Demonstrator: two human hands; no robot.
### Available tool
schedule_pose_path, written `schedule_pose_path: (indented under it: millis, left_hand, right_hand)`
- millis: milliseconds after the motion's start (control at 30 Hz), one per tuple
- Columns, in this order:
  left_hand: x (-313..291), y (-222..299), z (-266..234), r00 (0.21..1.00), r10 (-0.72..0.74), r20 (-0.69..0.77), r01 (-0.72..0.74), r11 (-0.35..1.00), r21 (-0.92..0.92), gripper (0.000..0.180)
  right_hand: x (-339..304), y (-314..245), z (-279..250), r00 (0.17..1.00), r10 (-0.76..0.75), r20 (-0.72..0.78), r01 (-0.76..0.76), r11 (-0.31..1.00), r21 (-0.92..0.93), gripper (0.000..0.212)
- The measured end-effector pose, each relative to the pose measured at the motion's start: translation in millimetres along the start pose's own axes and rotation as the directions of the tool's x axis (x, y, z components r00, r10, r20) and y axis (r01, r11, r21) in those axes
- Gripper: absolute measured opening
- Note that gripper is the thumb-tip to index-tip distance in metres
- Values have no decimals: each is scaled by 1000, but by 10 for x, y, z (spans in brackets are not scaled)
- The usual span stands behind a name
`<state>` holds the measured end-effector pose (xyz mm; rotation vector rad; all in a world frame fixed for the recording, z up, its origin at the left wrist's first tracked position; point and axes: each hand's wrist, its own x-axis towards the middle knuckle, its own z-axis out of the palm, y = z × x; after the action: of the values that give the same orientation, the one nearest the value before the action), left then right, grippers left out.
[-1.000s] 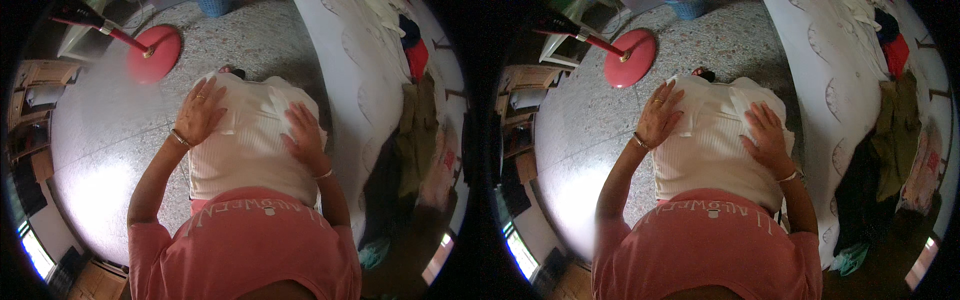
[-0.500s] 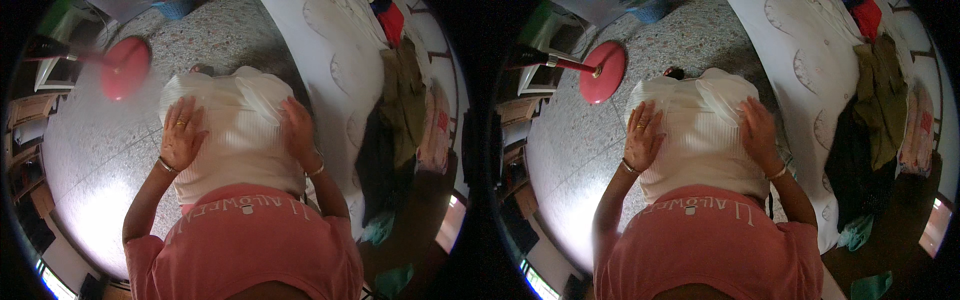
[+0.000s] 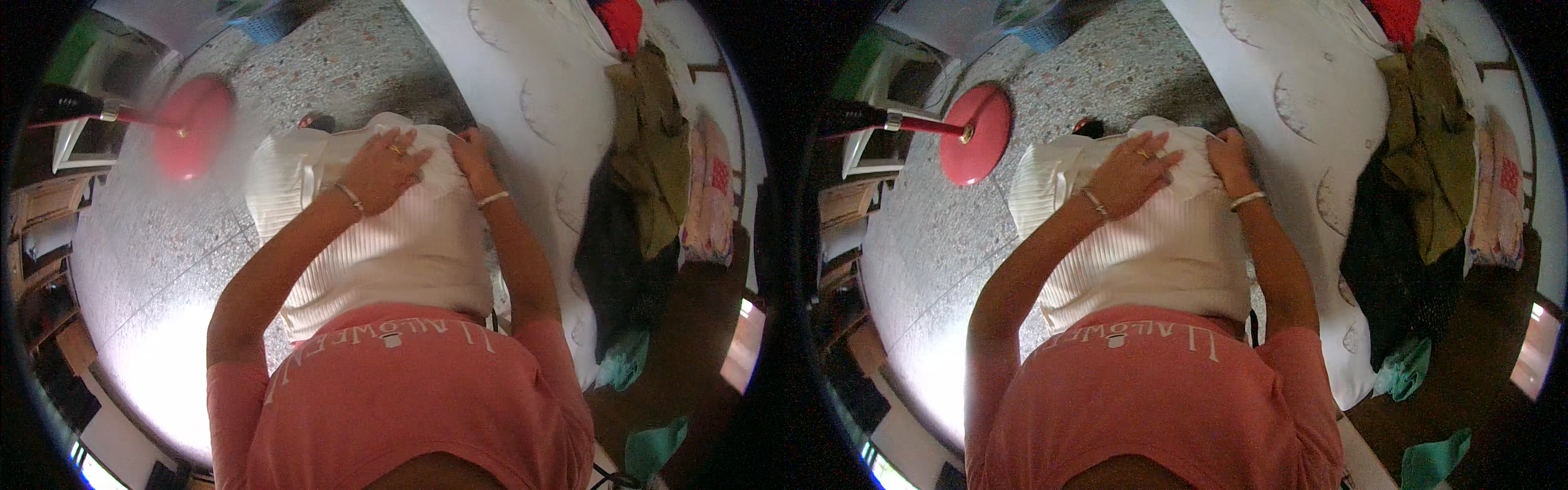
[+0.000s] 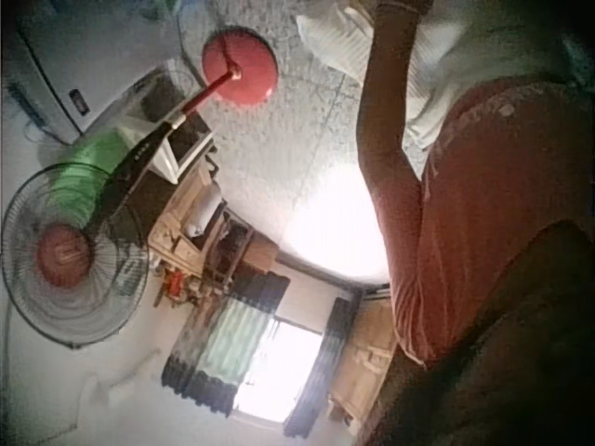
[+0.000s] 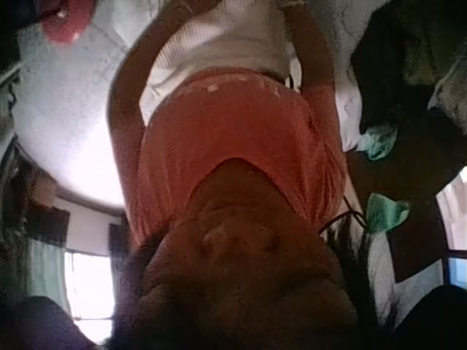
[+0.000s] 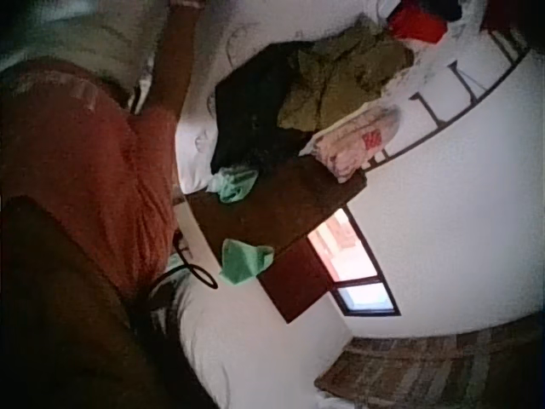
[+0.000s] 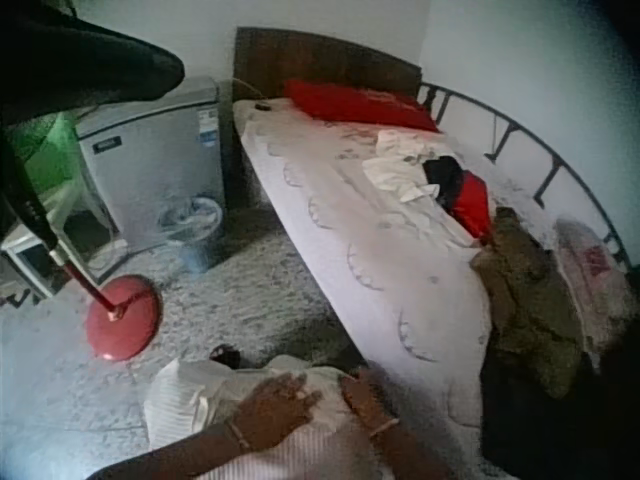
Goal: The person folds several pieces of clothing on a bed, including a green towel, a black polka-dot shirt, a white ribbed top, and an olive-green shirt. They smooth and fold each item by hand, placing the finished items on the bed.
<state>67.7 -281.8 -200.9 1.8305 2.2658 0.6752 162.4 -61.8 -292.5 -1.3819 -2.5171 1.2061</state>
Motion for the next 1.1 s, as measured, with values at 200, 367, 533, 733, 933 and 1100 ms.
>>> schedule_pose_path:
  millis: [200,367,533,733,933,1100]
  left_hand:
    - [-146,-349,-369,983,-164,-88,142,967,-213,47]
    - [-827,-2011,-296,904,-417,92,414,909,54,50]
    - [-799,-2270,-186,634,-519,573,642,766,-15,45]
    - [-700,-2187,-49,385,-581,717,920,185,-345,54]
    - [-511,-2347,214,514,-496,700,752,653,-90,45]
    - [-579,-2311,41,862,-394,319,457,876,-156,34]
  right_hand:
    - [47,219,-133,949,129,288,-211,938,274,62]
    - [278,-124,-35,788,224,574,-384,907,173,45]
    - [476,-375,138,713,91,696,-191,979,67,48]
    - [726,-271,449,645,197,738,-356,932,63,48]
    - [1082,90,685,504,-244,829,712,660,-239,35]
    - [640,-664,171,842,-178,509,148,984,100,17]
